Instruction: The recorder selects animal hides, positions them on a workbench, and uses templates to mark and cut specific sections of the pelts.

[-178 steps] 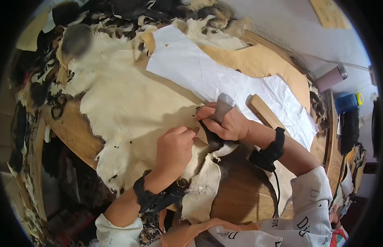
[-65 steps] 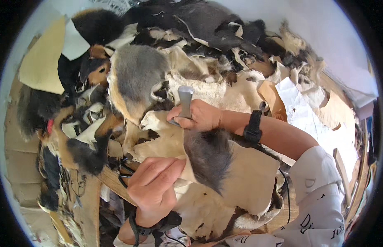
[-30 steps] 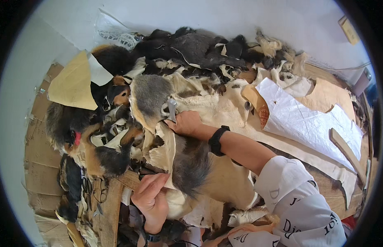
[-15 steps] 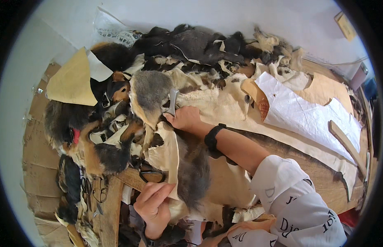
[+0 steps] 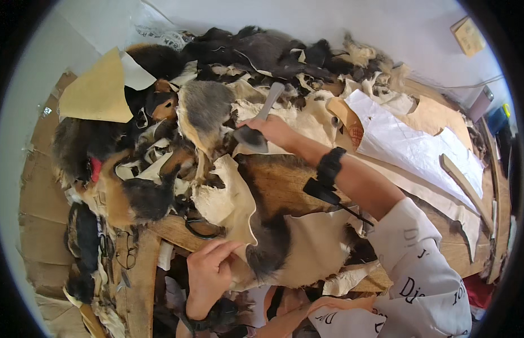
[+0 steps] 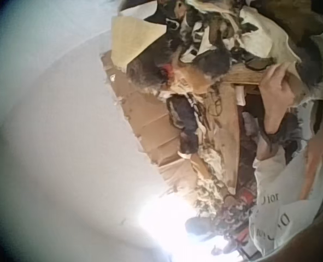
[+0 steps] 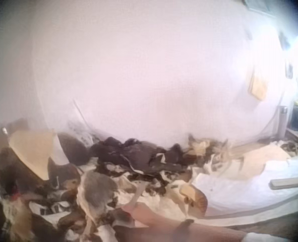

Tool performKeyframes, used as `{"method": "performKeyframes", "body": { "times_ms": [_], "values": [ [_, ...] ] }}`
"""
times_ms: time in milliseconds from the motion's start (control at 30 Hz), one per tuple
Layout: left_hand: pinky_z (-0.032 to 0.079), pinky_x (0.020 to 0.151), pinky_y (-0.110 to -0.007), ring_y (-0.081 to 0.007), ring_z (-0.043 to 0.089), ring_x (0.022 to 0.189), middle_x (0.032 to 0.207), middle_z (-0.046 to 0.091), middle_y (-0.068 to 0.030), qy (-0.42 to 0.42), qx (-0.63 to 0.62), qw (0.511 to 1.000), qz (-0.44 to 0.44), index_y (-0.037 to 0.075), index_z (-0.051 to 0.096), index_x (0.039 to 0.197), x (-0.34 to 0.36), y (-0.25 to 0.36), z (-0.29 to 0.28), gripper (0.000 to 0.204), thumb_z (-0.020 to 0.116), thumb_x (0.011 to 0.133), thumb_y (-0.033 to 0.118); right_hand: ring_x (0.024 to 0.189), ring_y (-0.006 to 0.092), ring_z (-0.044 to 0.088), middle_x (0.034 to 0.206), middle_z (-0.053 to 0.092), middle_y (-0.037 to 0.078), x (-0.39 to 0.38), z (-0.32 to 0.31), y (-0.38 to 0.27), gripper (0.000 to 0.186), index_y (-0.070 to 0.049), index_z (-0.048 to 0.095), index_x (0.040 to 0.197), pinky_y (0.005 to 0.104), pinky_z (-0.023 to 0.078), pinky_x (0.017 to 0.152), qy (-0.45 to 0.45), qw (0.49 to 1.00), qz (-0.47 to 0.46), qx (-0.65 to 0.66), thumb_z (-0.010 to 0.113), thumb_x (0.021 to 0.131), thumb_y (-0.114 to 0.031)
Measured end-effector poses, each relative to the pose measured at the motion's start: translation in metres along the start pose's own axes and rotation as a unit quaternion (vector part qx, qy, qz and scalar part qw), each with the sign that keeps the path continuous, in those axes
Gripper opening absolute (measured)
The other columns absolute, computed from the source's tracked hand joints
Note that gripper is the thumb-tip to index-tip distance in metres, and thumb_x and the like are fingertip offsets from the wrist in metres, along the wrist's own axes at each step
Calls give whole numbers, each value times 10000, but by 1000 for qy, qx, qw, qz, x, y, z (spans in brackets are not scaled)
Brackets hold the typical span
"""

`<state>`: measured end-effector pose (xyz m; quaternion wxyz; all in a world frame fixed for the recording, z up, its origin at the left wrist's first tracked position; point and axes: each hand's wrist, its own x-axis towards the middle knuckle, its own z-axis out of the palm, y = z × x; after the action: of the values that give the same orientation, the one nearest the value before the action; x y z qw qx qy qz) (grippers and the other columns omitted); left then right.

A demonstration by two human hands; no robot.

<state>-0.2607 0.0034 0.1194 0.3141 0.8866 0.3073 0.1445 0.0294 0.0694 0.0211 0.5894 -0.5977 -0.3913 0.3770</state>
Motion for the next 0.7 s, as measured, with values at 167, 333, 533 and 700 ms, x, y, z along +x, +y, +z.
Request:
{"method": "performKeyframes", "body": {
  "times_ms": [167, 333, 533, 700],
  "values": [
    [476, 629, -300, -241, 599, 688, 829, 610, -107, -87, -15, 994, 66, 60, 640, 947, 22, -10, 2, 324, 523, 676, -74, 701, 239, 584, 816, 622, 131, -25, -33, -20, 275, -129, 678, 933, 324, 459, 650, -23, 961, -137, -240, 470, 822, -271],
    [469, 711, -283, -205, 592, 850, 1023, 589, -114, -262, -120, 957, 39, 82, 573, 1111, 70, -33, 19, 447, 701, 687, 138, 734, 243, 593, 802, 634, 136, -30, -7, -10, 299, -80, 646, 961, 336, 455, 700, -39, 979, -44, -196, 445, 826, -255],
    [459, 719, -332, -270, 574, 855, 1113, 528, -131, 54, -7, 998, -11, 28, 529, 1131, 121, -75, 22, 480, 677, 721, 229, 855, 170, 543, 915, 618, 84, -14, 17, 6, 317, -49, 617, 1005, 296, 413, 811, -95, 980, -130, -116, 437, 871, -274],
    [445, 683, -395, -342, 565, 779, 933, 576, -159, 130, 173, 976, 22, 19, 590, 938, 154, -99, 29, 301, 637, 739, 240, 852, 196, 558, 910, 622, 93, 0, 27, 22, 323, -68, 619, 1005, 307, 414, 806, -103, 975, -127, -151, 440, 872, -300]
  ]
}}
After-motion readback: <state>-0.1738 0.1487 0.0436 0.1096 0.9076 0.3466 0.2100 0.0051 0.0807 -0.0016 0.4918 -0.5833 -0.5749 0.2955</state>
